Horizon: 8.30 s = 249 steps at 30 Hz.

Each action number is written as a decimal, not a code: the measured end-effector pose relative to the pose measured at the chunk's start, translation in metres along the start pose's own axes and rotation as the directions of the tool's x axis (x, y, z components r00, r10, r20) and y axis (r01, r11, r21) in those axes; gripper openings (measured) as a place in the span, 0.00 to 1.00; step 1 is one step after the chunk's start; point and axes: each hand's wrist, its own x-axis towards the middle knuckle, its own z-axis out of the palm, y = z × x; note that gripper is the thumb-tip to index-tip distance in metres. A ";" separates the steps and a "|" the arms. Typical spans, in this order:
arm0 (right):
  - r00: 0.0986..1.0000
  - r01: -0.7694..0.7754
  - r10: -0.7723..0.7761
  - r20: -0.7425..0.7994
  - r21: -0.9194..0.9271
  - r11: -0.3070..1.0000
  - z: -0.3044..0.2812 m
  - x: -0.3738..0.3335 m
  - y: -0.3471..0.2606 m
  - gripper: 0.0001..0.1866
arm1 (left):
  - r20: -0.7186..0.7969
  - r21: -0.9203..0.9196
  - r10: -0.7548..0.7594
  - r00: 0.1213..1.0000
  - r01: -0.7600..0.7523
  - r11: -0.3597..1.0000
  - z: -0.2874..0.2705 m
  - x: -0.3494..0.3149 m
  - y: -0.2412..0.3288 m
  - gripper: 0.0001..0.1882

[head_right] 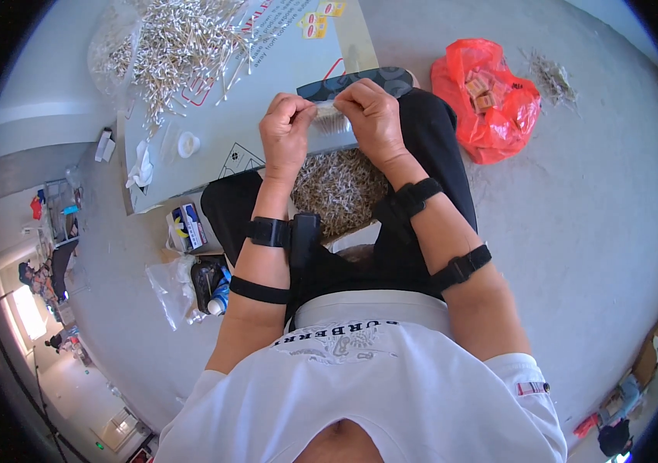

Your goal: Packing cotton swabs into plastic bags and organizing them into bundles for final packaging.

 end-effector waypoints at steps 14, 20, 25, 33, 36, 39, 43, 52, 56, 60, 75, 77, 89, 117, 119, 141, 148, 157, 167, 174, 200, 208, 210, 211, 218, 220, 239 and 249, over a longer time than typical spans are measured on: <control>0.842 -0.501 0.521 0.139 0.558 0.661 -0.001 -0.001 -0.013 0.04 | 0.188 -0.503 -0.503 0.843 0.523 0.688 0.006 -0.007 0.009 0.12; 0.770 -0.560 0.600 0.218 0.680 0.472 -0.015 -0.004 -0.042 0.04 | 0.106 -0.703 -0.457 0.883 0.392 0.594 -0.006 -0.010 0.045 0.09; 0.807 -0.522 0.548 0.220 0.700 0.488 -0.025 -0.011 -0.073 0.04 | 0.045 -0.827 -0.478 0.877 0.301 0.476 -0.022 -0.015 0.072 0.06; 0.836 -0.454 0.515 0.189 0.765 0.456 -0.037 -0.032 -0.119 0.04 | -0.152 -0.610 -0.361 0.920 0.200 0.766 -0.044 -0.030 0.115 0.04; 0.879 -0.458 0.404 0.254 0.688 0.562 -0.054 -0.032 -0.136 0.04 | -0.123 -0.611 -0.342 0.932 0.201 0.766 -0.056 -0.033 0.128 0.03; 0.958 -0.285 0.257 0.128 0.532 0.797 -0.066 -0.030 -0.147 0.07 | -0.107 -0.641 -0.257 0.960 0.131 0.756 -0.064 -0.034 0.142 0.01; 0.967 -0.251 0.188 0.171 0.519 0.817 -0.079 -0.027 -0.158 0.07 | -0.068 -0.612 -0.103 0.992 0.040 0.790 -0.073 -0.034 0.151 0.03; 0.957 -0.254 0.111 0.268 0.589 0.767 -0.086 -0.031 -0.176 0.04 | -0.123 -0.572 0.014 0.992 -0.083 0.816 -0.079 -0.043 0.160 0.02; 0.987 -0.025 -0.041 0.154 0.405 0.914 -0.081 -0.036 -0.181 0.05 | -0.132 -0.581 0.015 0.991 -0.090 0.809 -0.081 -0.047 0.163 0.02; 0.989 -0.010 -0.044 0.142 0.361 0.932 -0.078 -0.040 -0.186 0.05 | -0.143 -0.558 0.034 0.989 -0.109 0.823 -0.084 -0.052 0.164 0.02; 0.923 -0.317 0.137 0.359 0.509 0.800 -0.068 -0.042 -0.187 0.04 | -0.110 -0.554 -0.015 0.994 -0.049 0.831 -0.099 -0.065 0.158 0.02; 0.922 -0.315 0.132 0.365 0.504 0.804 -0.066 -0.045 -0.187 0.05 | -0.100 -0.553 -0.021 0.995 -0.038 0.832 -0.099 -0.066 0.157 0.02; 0.955 -0.238 0.112 0.273 0.491 0.838 -0.065 -0.048 -0.184 0.05 | -0.085 -0.539 -0.134 0.987 0.068 0.839 -0.093 -0.067 0.153 0.02; 0.946 0.123 -0.132 0.297 0.048 0.991 -0.046 -0.048 -0.181 0.02 | -0.195 -0.197 -0.116 0.974 0.077 0.977 -0.084 -0.078 0.143 0.02; 0.932 -0.039 -0.028 0.360 0.178 0.983 -0.045 -0.051 -0.170 0.03 | -0.223 -0.164 -0.035 0.974 -0.003 0.986 -0.077 -0.082 0.134 0.02; 0.780 -0.401 0.161 0.604 0.284 0.871 -0.029 -0.030 -0.138 0.07 | -0.245 0.007 -0.045 0.969 0.048 0.999 -0.080 -0.090 0.123 0.07; 0.588 -0.613 0.254 0.768 0.218 0.759 -0.051 -0.030 -0.130 0.10 | -0.077 -0.071 -0.056 0.995 0.051 0.996 -0.078 -0.091 0.128 0.07; 0.528 -0.596 0.326 0.784 0.069 0.800 -0.041 -0.029 -0.158 0.09 | 0.117 -0.008 -0.014 0.993 0.015 1.000 -0.104 -0.094 0.133 0.03; 0.679 -0.652 0.313 0.664 0.349 0.673 -0.064 -0.043 -0.142 0.07 | 0.200 -0.516 -0.398 0.895 0.441 0.734 -0.099 -0.095 0.119 0.01; 0.636 -0.704 0.333 0.696 0.346 0.621 -0.074 -0.062 -0.140 0.08 | 0.136 -0.510 -0.468 0.873 0.467 0.723 -0.091 -0.097 0.117 0.02; 0.927 -0.075 0.005 0.376 0.173 0.982 -0.060 -0.067 -0.160 0.07 | 0.054 -0.600 -0.487 0.872 0.418 0.682 -0.083 -0.095 0.118 0.01; 0.922 0.185 -0.213 0.324 0.115 0.976 -0.058 -0.068 -0.156 0.07 | 0.061 -0.626 -0.492 0.869 0.417 0.659 -0.082 -0.095 0.118 0.01; 0.928 0.073 -0.109 0.357 0.113 0.991 -0.059 -0.067 -0.162 0.06 | 0.060 -0.631 -0.490 0.869 0.414 0.657 -0.082 -0.095 0.118 0.01; 0.922 -0.040 -0.004 0.388 0.105 0.994 -0.060 -0.066 -0.165 0.06 | 0.060 -0.621 -0.492 0.868 0.418 0.663 -0.082 -0.095 0.119 0.01; 0.919 -0.170 0.083 0.386 0.197 0.966 -0.055 -0.064 -0.155 0.05 | 0.122 -0.503 -0.448 0.886 0.444 0.741 -0.084 -0.092 0.127 0.02; 0.895 -0.228 0.096 0.436 0.260 0.938 -0.053 -0.063 -0.150 0.03 | 0.118 -0.457 -0.449 0.886 0.450 0.768 -0.084 -0.092 0.130 0.02; 0.920 -0.340 0.180 0.349 0.479 0.809 -0.052 -0.060 -0.160 0.02 | 0.014 -0.458 -0.283 0.959 0.258 0.851 -0.079 -0.090 0.141 0.03; 0.907 -0.395 0.187 0.378 0.602 0.694 -0.051 -0.061 -0.155 0.02 | 0.007 -0.471 -0.252 0.968 0.225 0.853 -0.078 -0.090 0.142 0.04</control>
